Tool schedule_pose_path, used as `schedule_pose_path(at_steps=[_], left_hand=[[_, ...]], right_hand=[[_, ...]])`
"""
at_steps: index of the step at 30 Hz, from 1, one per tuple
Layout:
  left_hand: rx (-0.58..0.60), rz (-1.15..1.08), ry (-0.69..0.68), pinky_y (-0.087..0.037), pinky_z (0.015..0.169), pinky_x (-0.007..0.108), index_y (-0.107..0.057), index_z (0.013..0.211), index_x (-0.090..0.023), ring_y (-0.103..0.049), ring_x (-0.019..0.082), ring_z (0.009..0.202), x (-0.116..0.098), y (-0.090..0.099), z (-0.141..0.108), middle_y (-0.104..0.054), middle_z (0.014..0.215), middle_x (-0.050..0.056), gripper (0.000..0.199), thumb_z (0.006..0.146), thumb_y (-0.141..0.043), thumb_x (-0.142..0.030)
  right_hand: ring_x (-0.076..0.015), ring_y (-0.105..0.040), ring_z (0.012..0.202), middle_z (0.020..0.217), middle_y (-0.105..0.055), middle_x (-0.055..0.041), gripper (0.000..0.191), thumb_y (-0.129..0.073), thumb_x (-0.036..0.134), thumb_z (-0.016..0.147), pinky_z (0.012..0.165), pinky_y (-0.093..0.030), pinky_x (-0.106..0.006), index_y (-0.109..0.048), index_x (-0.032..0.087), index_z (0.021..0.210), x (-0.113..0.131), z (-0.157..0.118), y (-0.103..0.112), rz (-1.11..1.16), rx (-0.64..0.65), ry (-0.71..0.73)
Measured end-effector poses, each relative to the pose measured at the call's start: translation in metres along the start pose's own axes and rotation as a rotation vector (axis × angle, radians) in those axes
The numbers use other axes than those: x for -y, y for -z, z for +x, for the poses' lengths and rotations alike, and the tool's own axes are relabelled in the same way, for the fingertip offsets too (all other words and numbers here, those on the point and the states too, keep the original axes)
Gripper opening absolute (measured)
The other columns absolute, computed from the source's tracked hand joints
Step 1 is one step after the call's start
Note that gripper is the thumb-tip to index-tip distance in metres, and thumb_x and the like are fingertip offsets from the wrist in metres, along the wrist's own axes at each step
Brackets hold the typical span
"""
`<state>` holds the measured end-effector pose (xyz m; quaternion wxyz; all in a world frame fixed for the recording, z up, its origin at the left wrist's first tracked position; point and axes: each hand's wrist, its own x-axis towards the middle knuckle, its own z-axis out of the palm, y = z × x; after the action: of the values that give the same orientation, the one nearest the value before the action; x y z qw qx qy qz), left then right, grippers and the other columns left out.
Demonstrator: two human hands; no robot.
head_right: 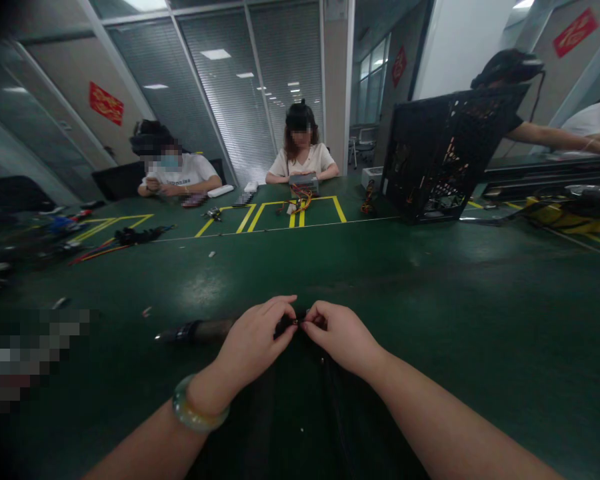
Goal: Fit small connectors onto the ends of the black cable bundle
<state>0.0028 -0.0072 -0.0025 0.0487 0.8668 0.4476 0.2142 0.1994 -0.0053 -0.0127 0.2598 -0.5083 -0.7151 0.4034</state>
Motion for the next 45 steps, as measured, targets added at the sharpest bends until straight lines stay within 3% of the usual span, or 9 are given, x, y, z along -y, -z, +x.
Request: schedule_pose_path(at_steps=[45], left_hand=[[-0.001,-0.023,-0.021,-0.047,0.091,0.038,-0.057,0.092,-0.022,-0.058,0.021,0.105,0.0004,-0.0001,0.0019,-0.062,0.112,0.002,0.011,0.085,-0.059,-0.016]], right_hand=[[-0.0146,-0.060,0.066,0.077,-0.068,0.0015,0.014,-0.056,0.032,0.089,0.056,-0.039,-0.023,-0.065,0.022,0.085,-0.0019,-0.0009,-0.0019,-0.116,-0.035,0.036]])
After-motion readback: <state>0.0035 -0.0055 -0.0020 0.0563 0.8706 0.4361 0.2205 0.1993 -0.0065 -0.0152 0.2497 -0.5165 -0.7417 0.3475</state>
